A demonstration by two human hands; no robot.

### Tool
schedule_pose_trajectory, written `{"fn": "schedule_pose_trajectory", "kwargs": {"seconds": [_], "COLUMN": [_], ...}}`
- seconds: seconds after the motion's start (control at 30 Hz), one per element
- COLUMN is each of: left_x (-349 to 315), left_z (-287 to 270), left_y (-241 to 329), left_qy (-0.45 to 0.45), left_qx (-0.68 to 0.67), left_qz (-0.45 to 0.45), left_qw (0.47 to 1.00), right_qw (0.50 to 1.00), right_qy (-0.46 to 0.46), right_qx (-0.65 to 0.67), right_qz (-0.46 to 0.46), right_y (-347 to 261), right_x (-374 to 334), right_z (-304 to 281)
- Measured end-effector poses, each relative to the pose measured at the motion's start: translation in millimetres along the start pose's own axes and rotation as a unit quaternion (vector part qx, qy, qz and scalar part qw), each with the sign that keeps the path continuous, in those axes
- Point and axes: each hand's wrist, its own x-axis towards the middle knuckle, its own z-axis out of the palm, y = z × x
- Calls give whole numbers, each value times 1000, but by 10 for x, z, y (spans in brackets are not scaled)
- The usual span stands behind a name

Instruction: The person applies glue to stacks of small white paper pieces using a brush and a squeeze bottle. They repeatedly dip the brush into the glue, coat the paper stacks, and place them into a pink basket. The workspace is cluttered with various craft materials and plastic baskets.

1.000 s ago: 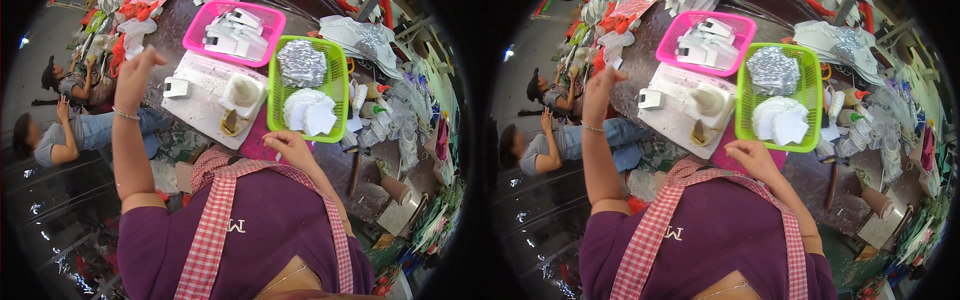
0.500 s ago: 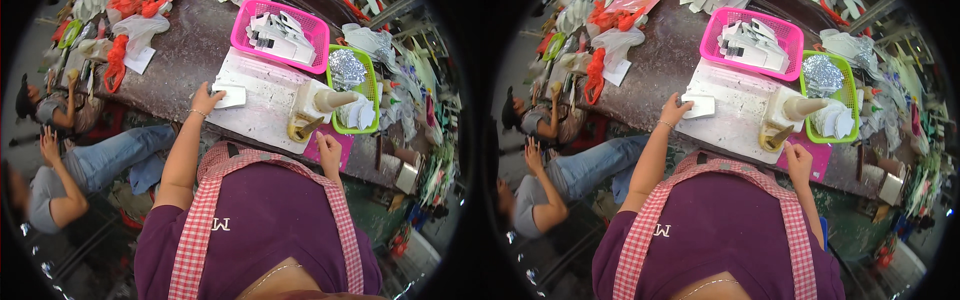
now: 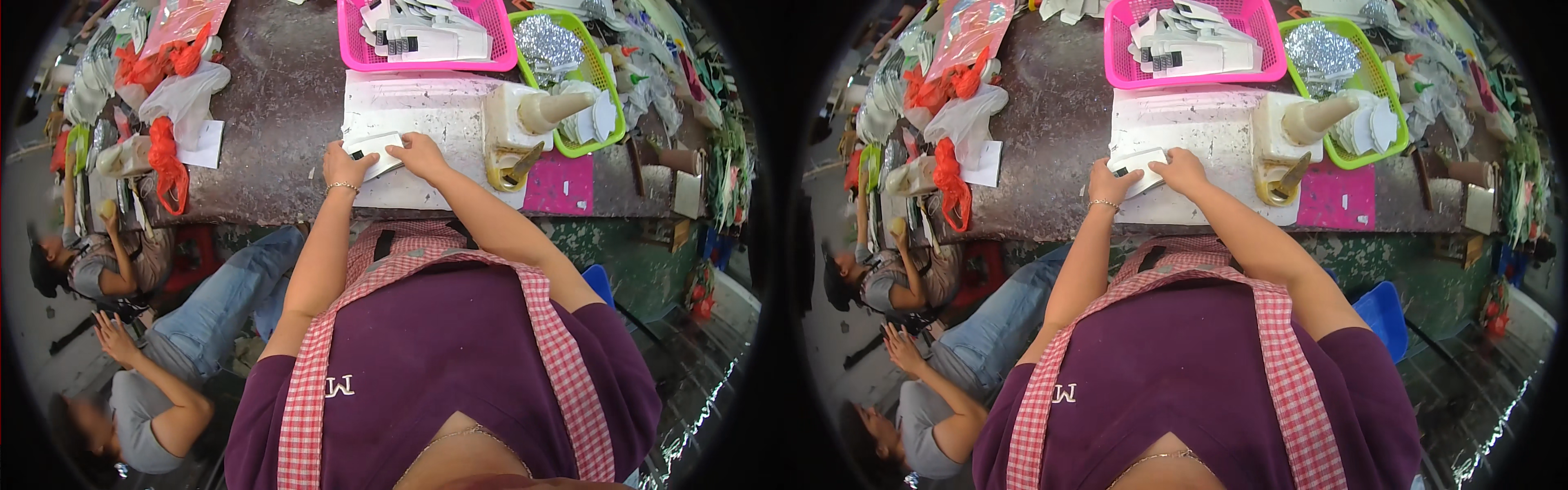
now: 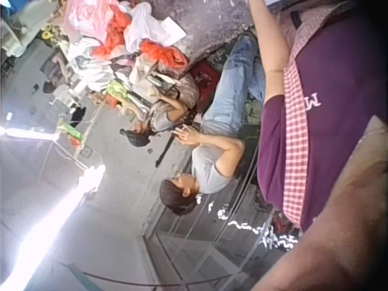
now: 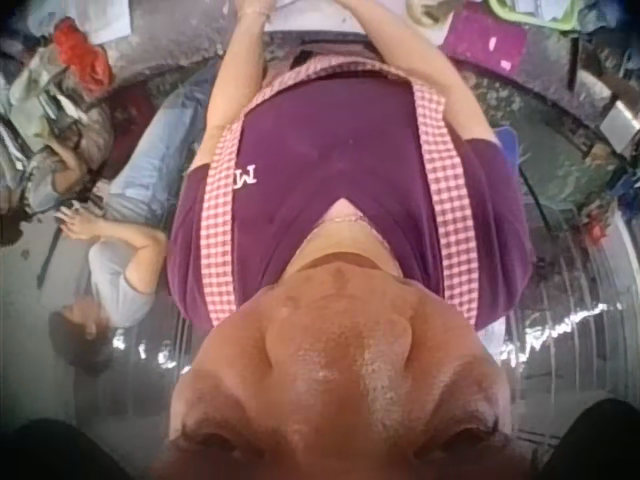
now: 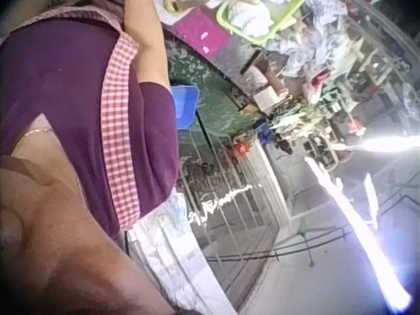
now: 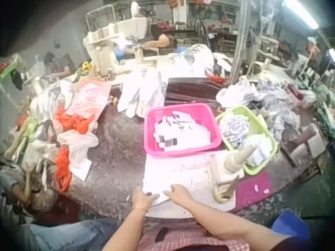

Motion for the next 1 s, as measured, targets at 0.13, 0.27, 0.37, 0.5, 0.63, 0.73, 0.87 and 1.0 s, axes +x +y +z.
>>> {"fn": "schedule_pose_trajectory", "kwargs": {"seconds": [0.13, 0.27, 0.37, 0.5, 0.63, 0.73, 0.87, 1.0], "left_x": [184, 93, -217, -584, -920, -1045, -1132, -1118], "left_z": [89, 111, 173, -101, -604, -836, -868, -876], "left_y": [-223, -291, -268, -81, 308, 533, 750, 853], "left_qy": [-50, -100, -27, -112, -205, -274, -325, -304], "left_qx": [-81, -199, -228, -391, -491, -555, -575, -473], "left_qz": [-31, -36, 58, 70, 116, 122, 83, 92], "left_qw": [995, 974, 972, 911, 838, 775, 746, 822], "right_qw": [999, 996, 984, 942, 968, 968, 972, 971], "right_qy": [33, 40, 101, -11, -69, -95, 28, 90], "right_qx": [26, 76, 59, 285, 154, 115, 59, -29], "right_qz": [8, -4, -135, -178, -186, -202, -228, -219], "right_y": [148, 221, 351, 43, -573, -833, -1046, -1122], "right_x": [109, 70, -47, -488, -1131, -1421, -1677, -1838], "right_z": [128, 183, 161, -150, -740, -1018, -1127, -1224]}}
